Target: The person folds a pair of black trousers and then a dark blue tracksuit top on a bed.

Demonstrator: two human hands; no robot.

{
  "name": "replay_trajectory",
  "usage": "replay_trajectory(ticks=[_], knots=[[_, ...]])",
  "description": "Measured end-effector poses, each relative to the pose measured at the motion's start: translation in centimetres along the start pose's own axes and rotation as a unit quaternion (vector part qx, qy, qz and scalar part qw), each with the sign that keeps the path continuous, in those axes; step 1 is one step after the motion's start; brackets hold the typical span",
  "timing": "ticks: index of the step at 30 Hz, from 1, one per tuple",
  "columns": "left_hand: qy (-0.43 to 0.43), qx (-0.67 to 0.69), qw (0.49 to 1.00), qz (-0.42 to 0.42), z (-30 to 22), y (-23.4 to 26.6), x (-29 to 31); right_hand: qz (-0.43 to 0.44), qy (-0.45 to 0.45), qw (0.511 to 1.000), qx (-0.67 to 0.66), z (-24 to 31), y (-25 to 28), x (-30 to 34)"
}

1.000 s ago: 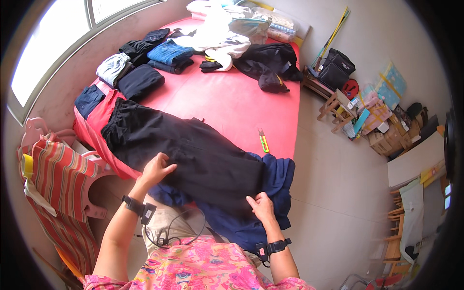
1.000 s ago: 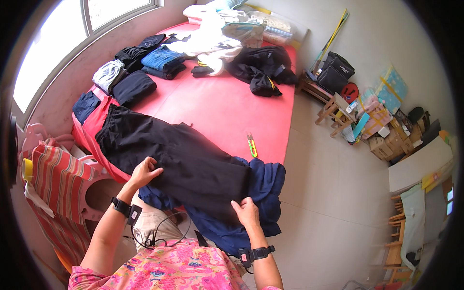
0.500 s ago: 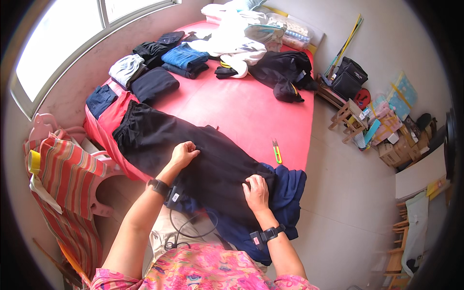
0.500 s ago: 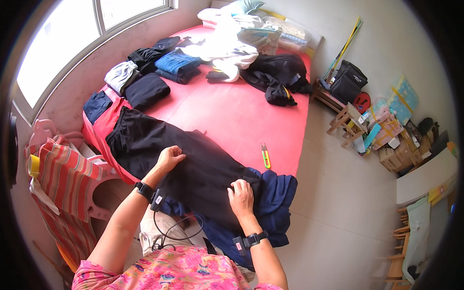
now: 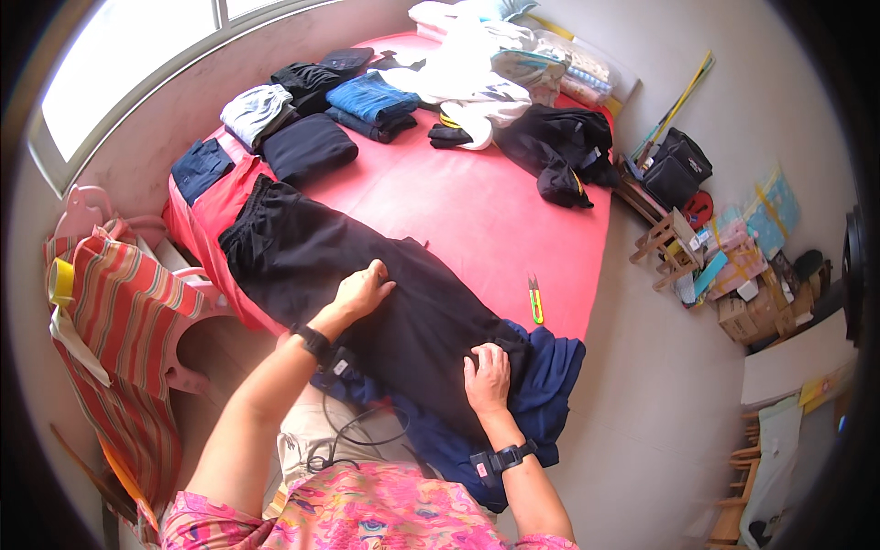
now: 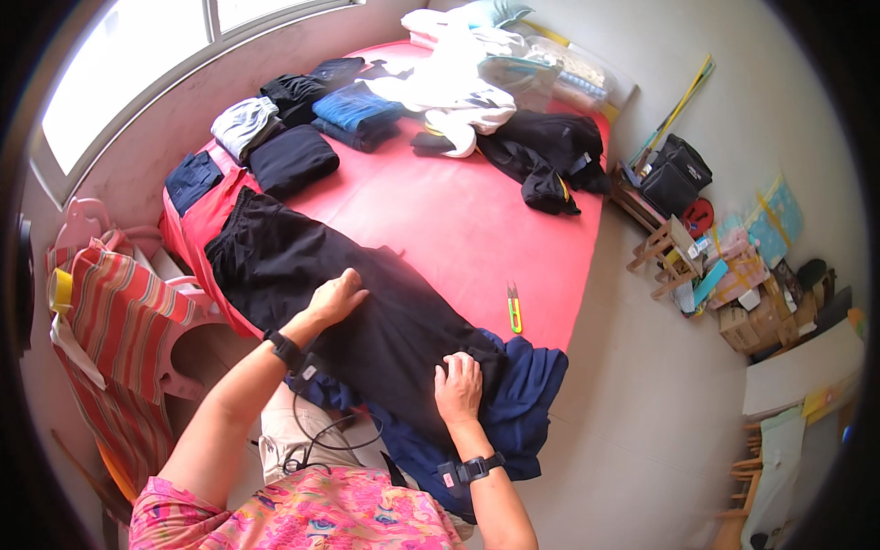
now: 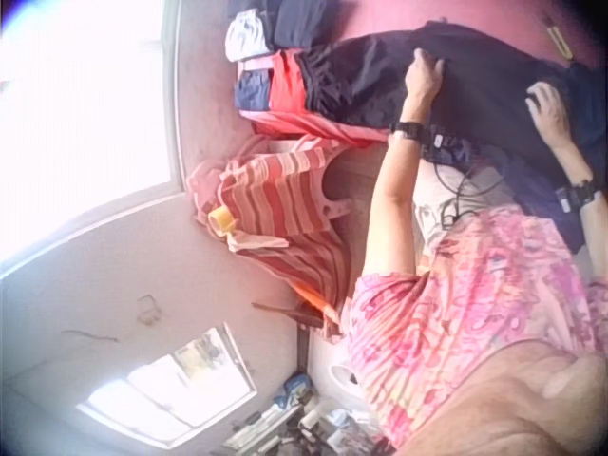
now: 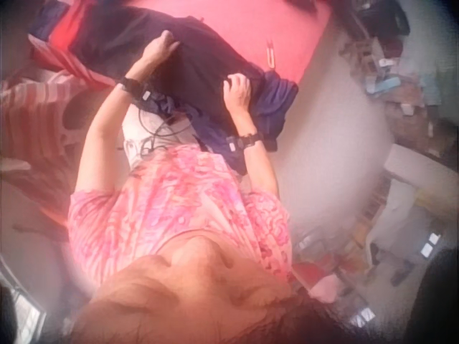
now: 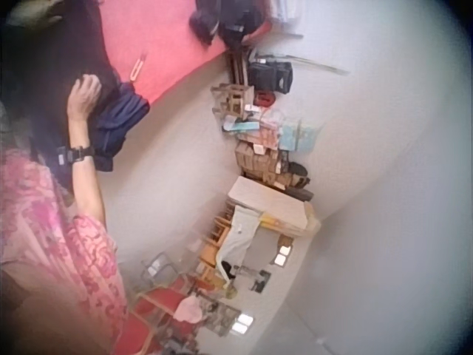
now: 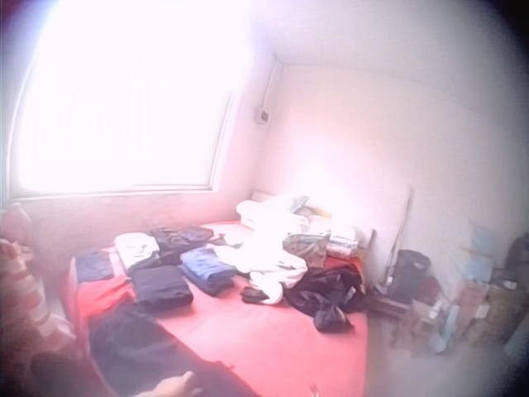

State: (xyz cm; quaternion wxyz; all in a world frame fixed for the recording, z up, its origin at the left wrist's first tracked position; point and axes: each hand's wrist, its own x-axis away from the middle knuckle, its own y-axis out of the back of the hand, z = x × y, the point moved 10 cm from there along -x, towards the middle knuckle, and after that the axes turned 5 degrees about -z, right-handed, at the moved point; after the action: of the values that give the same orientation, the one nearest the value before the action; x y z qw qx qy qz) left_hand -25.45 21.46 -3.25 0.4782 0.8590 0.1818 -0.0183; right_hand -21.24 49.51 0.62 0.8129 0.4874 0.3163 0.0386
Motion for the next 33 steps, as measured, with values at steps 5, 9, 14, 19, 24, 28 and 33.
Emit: replay_trajectory(ticks=[5,9,14,19,24,28,33], knots=[[-0.008,0.108,0.993,0.049,0.8,3.0,4.0,-0.006,0.018,0.990,-0.138,2.9,-0.3,-4.0],[-0.007,0.042,0.994,0.105,-0.1,3.5,9.0,0.007,0.044,0.986,-0.159,5.9,-4.2,-8.4],[0.084,0.117,0.987,0.078,1.1,3.8,10.4,0.090,0.000,0.989,-0.119,6.6,-11.3,-11.6],[0.107,0.158,0.972,0.137,2.9,3.4,11.5,0.088,0.006,0.984,-0.153,6.8,-12.8,-12.3],[0.099,0.198,0.963,0.153,4.1,3.3,12.1,0.020,-0.002,0.989,-0.144,7.3,-12.2,-12.0],[0.099,0.148,0.969,0.169,3.9,2.9,12.0,0.078,-0.017,0.992,-0.096,6.7,-14.4,-11.2],[-0.006,0.128,0.987,0.098,-0.2,5.9,8.7,0.039,0.051,0.993,-0.097,8.5,-10.5,-10.7]])
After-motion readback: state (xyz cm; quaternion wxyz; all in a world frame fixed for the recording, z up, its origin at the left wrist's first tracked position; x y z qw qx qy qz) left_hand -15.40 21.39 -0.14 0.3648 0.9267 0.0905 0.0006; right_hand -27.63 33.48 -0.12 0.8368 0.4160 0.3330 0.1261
